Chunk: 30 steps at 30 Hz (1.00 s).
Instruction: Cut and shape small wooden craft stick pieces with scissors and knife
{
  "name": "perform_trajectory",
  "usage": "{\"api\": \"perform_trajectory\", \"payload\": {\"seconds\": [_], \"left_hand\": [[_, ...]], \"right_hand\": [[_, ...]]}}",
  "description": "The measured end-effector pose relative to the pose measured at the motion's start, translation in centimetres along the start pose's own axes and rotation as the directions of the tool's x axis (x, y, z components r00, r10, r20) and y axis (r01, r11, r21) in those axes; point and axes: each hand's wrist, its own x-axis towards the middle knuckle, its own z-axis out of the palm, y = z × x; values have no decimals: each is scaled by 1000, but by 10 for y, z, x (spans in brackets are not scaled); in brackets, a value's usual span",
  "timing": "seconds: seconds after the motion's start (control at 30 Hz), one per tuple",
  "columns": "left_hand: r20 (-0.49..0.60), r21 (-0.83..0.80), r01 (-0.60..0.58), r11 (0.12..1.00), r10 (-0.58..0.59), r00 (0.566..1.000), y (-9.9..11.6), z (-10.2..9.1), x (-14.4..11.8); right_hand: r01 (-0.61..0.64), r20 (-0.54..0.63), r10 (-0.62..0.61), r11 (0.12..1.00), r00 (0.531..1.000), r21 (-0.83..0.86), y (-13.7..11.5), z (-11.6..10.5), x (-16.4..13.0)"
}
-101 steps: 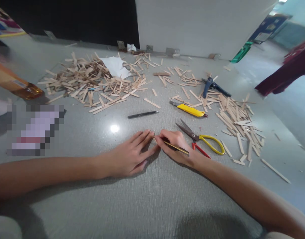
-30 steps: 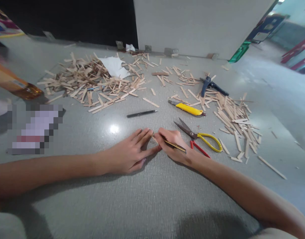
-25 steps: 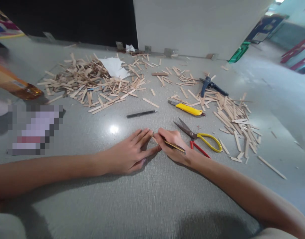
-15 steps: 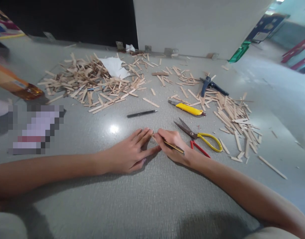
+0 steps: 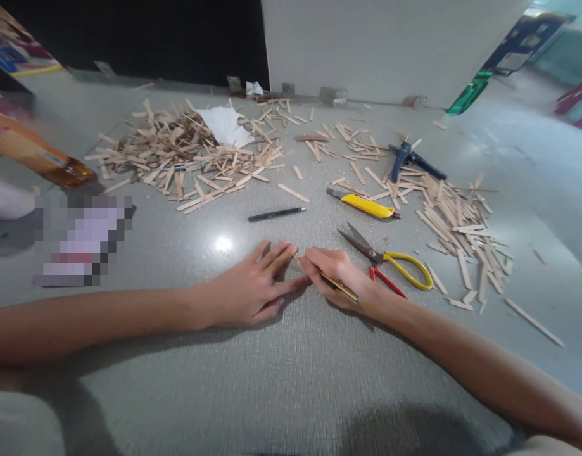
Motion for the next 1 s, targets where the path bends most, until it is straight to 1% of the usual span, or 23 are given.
{"api": "perform_trajectory", "payload": {"seconds": [0.23, 0.4, 0.7, 0.83, 0.93, 1.0], "left_hand": [[14, -15, 14, 1000, -14, 1000, 0, 0, 0], [18, -6, 12, 1000, -12, 1000, 1, -1, 0], [-39, -1, -37, 999, 37, 999, -3, 6, -1], [-64, 27, -46, 999, 47, 997, -3, 9, -1], [-92, 17, -53, 998, 54, 994, -3, 10, -1], [-88, 26, -51, 998, 53, 995, -4, 10, 0]], "right_hand": [[85, 21, -84, 996, 996, -37, -2, -2, -4], [116, 25, -115, 992, 993, -50, -3, -2, -4], [44, -60, -48, 997, 997, -66, -3, 5, -4], [18, -85, -23, 998, 996, -65, -3, 7, -1], [0, -105, -7, 998, 994, -70, -4, 8, 1], [-13, -115, 5, 997, 993, -73, -4, 9, 2]]}}
